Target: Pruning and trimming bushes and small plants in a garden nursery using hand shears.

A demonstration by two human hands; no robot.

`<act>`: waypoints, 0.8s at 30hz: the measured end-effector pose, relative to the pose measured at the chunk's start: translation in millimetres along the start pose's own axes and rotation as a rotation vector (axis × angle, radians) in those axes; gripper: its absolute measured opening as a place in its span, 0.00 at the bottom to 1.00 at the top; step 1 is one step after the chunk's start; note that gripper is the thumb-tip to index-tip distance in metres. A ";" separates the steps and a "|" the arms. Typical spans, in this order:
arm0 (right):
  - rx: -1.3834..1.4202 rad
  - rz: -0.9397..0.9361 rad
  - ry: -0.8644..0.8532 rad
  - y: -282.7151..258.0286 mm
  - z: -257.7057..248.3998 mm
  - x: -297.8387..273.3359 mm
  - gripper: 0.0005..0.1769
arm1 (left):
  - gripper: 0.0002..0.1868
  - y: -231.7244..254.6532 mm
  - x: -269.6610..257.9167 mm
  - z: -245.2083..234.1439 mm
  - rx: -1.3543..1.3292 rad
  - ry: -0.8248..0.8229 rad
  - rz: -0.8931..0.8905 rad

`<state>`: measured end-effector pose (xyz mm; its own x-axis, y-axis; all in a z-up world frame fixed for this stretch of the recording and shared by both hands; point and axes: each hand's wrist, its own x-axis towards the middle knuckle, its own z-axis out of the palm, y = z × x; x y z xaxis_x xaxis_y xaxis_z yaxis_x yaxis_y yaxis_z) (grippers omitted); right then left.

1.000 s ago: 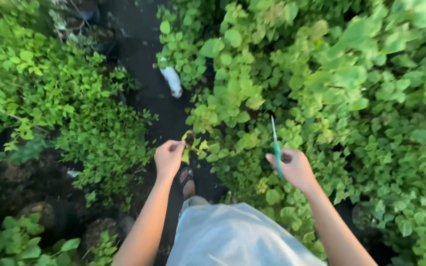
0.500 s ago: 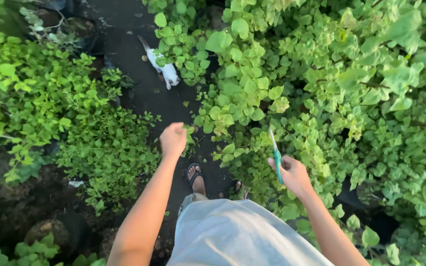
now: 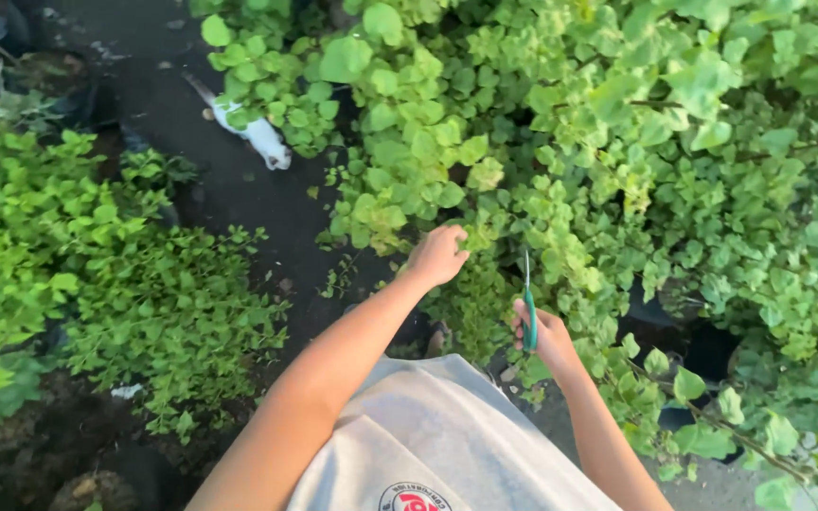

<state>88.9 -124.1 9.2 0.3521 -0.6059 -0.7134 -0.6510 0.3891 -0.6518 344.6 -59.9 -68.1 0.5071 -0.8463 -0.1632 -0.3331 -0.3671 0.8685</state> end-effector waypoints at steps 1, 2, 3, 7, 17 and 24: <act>0.005 -0.031 -0.016 3.1 -6.6 -0.6 0.30 | 0.16 8.6 3.7 6.1 0.029 0.047 0.082; 0.007 -0.028 -0.012 2.8 -12.9 -4.4 0.30 | 0.16 10.2 10.6 11.8 0.027 0.043 0.083; -0.009 -0.069 -0.027 -0.7 -18.7 -4.2 0.31 | 0.12 12.3 22.2 14.9 -0.005 0.093 0.031; -0.086 -0.167 -0.046 -22.5 -40.9 -8.6 0.30 | 0.17 -12.0 69.0 26.6 -0.512 0.366 -0.162; -0.236 -0.347 -0.167 -104.8 -74.7 48.4 0.29 | 0.25 43.3 86.9 -15.9 -1.178 0.135 -0.624; -0.719 -0.357 -0.459 -190.0 -66.5 121.0 0.34 | 0.16 15.3 49.7 -24.8 -0.838 0.145 -0.540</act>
<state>210.5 -317.5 63.8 0.7444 -0.2124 -0.6331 -0.6592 -0.3854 -0.6457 384.4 -98.0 -51.3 0.5353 -0.5710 -0.6224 0.6080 -0.2510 0.7532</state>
